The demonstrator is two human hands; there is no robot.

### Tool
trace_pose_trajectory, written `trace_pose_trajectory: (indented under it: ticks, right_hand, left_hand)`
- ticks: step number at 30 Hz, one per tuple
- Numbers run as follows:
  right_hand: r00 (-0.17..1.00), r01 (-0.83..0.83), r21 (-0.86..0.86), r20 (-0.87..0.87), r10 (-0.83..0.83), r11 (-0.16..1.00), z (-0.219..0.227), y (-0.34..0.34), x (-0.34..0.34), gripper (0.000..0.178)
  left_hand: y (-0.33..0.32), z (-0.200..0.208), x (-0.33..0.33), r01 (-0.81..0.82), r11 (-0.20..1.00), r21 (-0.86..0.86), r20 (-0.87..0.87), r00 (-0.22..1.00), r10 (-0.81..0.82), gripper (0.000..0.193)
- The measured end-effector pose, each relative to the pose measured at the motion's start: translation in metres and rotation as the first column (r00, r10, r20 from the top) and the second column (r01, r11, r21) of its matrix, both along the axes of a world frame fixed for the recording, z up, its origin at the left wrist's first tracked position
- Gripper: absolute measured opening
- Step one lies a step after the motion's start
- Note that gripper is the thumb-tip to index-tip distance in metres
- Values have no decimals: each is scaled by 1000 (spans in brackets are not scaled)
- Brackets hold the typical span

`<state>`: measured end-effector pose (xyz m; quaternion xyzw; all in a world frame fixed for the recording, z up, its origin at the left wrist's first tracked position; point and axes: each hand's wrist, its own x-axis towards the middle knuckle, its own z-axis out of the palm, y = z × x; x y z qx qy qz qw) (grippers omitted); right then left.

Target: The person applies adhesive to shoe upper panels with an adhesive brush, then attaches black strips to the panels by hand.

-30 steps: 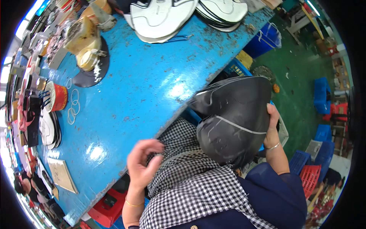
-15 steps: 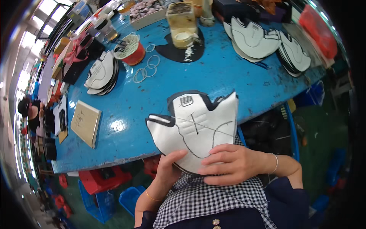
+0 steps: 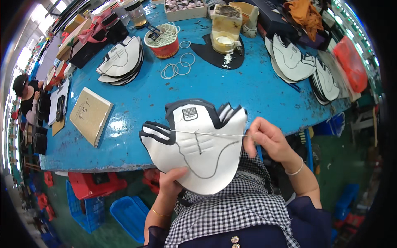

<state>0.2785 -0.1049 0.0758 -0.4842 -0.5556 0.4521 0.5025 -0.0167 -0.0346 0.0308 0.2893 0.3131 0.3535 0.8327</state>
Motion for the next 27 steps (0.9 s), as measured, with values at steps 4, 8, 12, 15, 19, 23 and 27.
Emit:
trace_pose_trajectory:
  ticks: [4, 8, 12, 15, 19, 23, 27]
  right_hand:
    - [995, -94, -215, -41, 88, 972, 1, 35, 10, 10]
    - [981, 64, -150, 191, -35, 987, -1, 99, 10, 14]
    - [949, 34, 87, 309, -59, 996, -7, 190, -21, 21]
    - [928, -5, 115, 370, -38, 993, -15, 233, -45, 21]
    - [899, -182, 131, 422, 112, 974, -38, 254, -45, 16]
    - [896, -39, 83, 445, -2, 996, -55, 275, -14, 16]
    - [827, -49, 291, 549, -125, 956, -55, 285, 16, 17]
  left_hand:
    - [7, 10, -11, -25, 999, -44, -10, 1000, 24, 88]
    - [18, -6, -35, 131, 988, -79, 182, 977, -115, 92]
    - [25, -10, -33, 102, 994, -35, 221, 971, -92, 91]
    - [36, -9, -29, 20, 996, -84, 98, 995, -12, 92]
    - [52, -19, -26, -42, 999, -20, 87, 995, 43, 91]
    - [64, -22, -24, -101, 994, -42, 116, 988, 106, 92]
    - [69, -22, -23, -165, 984, -69, 141, 975, 174, 93]
